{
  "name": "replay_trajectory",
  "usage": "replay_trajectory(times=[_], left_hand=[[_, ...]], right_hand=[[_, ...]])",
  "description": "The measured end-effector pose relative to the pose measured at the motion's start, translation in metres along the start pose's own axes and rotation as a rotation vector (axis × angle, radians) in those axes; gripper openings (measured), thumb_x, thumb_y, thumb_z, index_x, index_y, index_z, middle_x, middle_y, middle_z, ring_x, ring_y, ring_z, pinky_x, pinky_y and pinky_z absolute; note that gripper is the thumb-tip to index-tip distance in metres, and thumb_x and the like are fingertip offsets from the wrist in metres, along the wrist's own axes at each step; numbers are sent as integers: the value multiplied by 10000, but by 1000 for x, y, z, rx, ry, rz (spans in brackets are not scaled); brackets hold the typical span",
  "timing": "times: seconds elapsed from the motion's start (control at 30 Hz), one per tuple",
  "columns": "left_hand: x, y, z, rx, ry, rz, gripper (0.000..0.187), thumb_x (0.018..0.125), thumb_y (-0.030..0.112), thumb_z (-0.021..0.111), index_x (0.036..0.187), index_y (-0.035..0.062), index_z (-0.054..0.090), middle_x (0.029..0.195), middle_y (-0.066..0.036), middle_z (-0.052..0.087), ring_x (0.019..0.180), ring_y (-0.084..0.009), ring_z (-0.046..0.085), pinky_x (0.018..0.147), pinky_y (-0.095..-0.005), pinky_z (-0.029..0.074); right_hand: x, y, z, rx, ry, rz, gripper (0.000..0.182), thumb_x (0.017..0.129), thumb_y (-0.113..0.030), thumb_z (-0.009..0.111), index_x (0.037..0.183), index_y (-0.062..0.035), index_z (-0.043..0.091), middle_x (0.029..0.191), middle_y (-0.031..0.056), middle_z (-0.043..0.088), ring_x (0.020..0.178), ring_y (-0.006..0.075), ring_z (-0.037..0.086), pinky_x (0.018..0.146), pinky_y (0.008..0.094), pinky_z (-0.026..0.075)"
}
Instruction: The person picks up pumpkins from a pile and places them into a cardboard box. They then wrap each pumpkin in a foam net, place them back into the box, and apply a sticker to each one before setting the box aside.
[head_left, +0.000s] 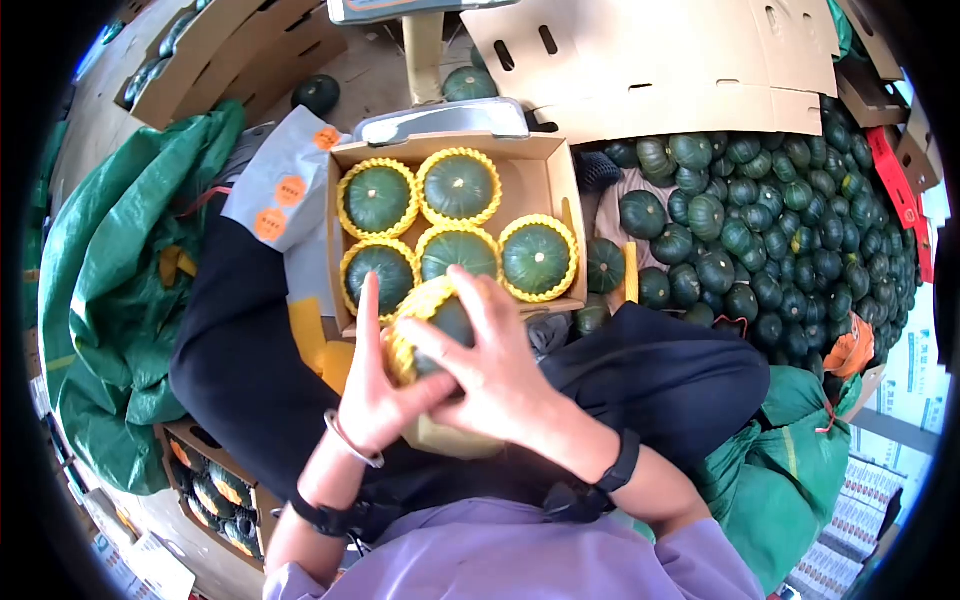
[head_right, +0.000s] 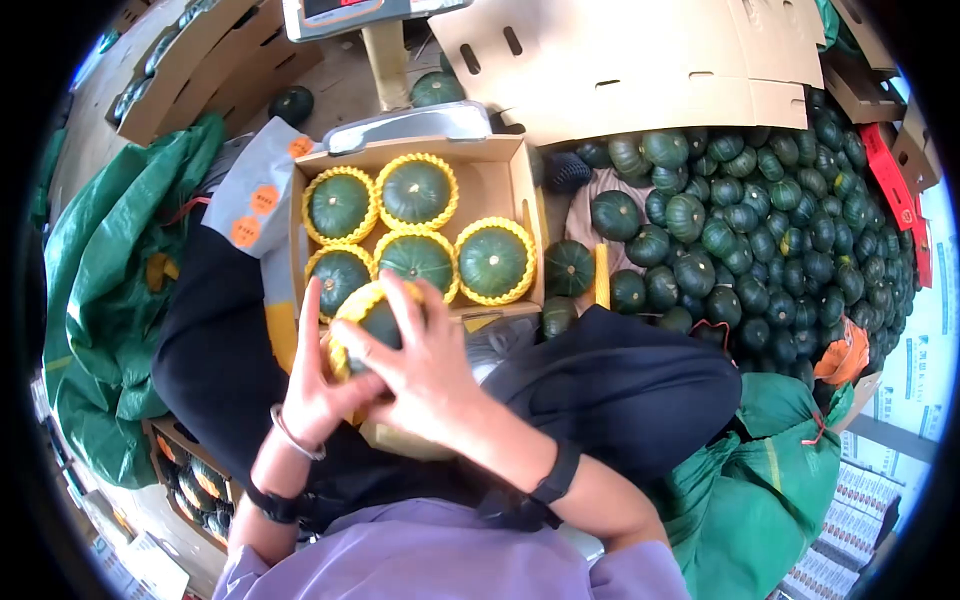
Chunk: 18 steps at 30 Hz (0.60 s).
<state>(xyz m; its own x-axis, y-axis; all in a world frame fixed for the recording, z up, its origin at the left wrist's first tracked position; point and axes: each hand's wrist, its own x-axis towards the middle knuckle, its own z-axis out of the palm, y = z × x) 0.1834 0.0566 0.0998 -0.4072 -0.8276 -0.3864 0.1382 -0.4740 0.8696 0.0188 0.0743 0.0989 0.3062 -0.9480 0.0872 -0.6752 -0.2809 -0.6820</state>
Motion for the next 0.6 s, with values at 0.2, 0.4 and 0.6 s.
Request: replay_trajectory(times=[0.2,0.4,0.6], left_hand=[[168,-30,-12,1454,21,433,583,764,286,728,1296,146,535,1371,-159,431,1289,-345,386,1026,-527,366],[233,-40,9,1586,21,163,792,588,321,838,1303,262,502,1423,-143,286,1346,-389,233,985,-717,291],[234,-53,0,1489,87,249,849,540,316,846,1308,259,490,1404,-145,317,1328,-406,259,972,-715,296]], right_hand=[[54,141,-43,89,331,342,785,556,-179,840,1246,-126,471,1291,195,383,1201,413,382,976,502,389],[106,178,-23,-686,-56,383,825,539,-259,877,1267,-266,488,1357,197,303,1254,452,302,925,620,369],[124,173,-18,-734,-387,351,856,555,-338,867,1315,-264,480,1425,167,318,1273,458,330,930,648,381]])
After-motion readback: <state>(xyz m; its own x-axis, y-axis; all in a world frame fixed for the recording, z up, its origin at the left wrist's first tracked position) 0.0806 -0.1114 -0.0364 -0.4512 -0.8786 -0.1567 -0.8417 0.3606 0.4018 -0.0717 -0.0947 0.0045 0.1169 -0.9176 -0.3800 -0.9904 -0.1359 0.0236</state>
